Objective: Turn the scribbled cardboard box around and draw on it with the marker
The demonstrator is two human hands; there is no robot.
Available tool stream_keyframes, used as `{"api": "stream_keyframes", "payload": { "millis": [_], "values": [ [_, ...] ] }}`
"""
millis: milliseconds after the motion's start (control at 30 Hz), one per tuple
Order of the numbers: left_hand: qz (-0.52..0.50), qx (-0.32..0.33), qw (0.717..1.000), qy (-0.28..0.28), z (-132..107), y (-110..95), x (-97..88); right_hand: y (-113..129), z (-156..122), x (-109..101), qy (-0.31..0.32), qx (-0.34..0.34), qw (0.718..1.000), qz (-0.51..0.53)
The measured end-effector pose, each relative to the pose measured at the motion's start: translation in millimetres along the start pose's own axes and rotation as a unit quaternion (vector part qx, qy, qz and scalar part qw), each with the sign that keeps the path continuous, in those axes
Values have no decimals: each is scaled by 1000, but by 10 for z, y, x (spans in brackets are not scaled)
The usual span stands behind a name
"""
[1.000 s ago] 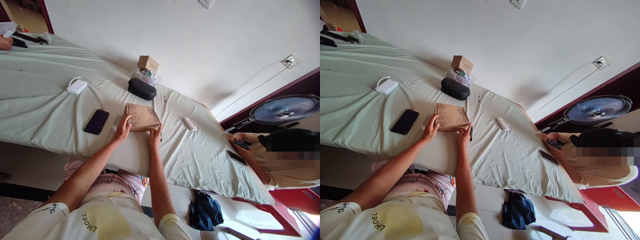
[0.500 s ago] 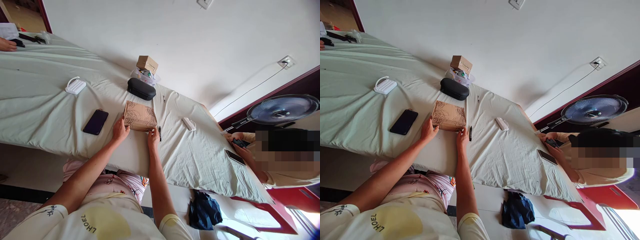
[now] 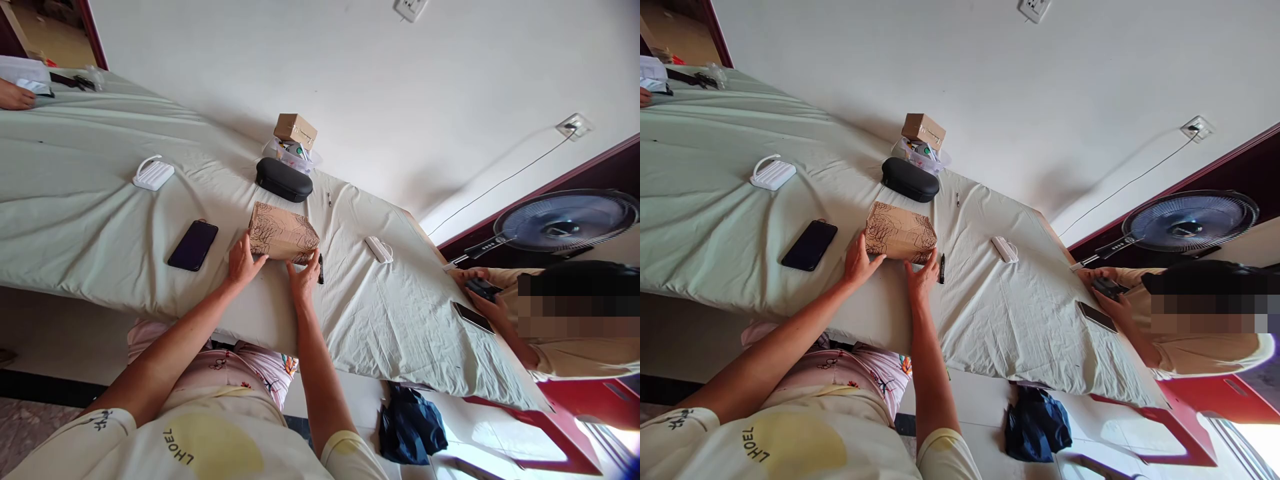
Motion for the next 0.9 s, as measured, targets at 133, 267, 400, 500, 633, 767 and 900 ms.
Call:
{"api": "stream_keyframes", "payload": {
  "millis": [133, 267, 400, 500, 633, 767, 900],
  "values": [
    [34, 0, 999, -20, -39, -123, -28, 185, -85, 73, -9, 41, 999, 17],
    [63, -16, 998, -4, -30, -183, -71, 158, -94, 75, 2, 63, 997, 54],
    [51, -33, 998, 16, 2, -185, -109, 44, -41, 56, -20, 59, 990, 128],
    [35, -29, 999, 8, 24, -161, -132, -21, 5, 51, -61, 55, 981, 174],
    [12, 1, 999, -31, 59, -122, -170, -73, 55, -12, -109, 44, 969, 217],
    [-38, 23, 996, -79, 105, -111, -231, -107, 99, -135, -155, 17, 947, 282],
    [-85, 23, 992, -91, 148, -111, -282, -142, 129, -167, -159, 16, 927, 338]
  ]
}}
Point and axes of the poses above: each hand's wrist, its own z-axis towards the middle knuckle, its own x-axis out of the palm, y = z × x, the point moved 1 cm from there along z, towards the middle knuckle, and after that the axes turned 6 degrees about z, right-handed, at the moved point
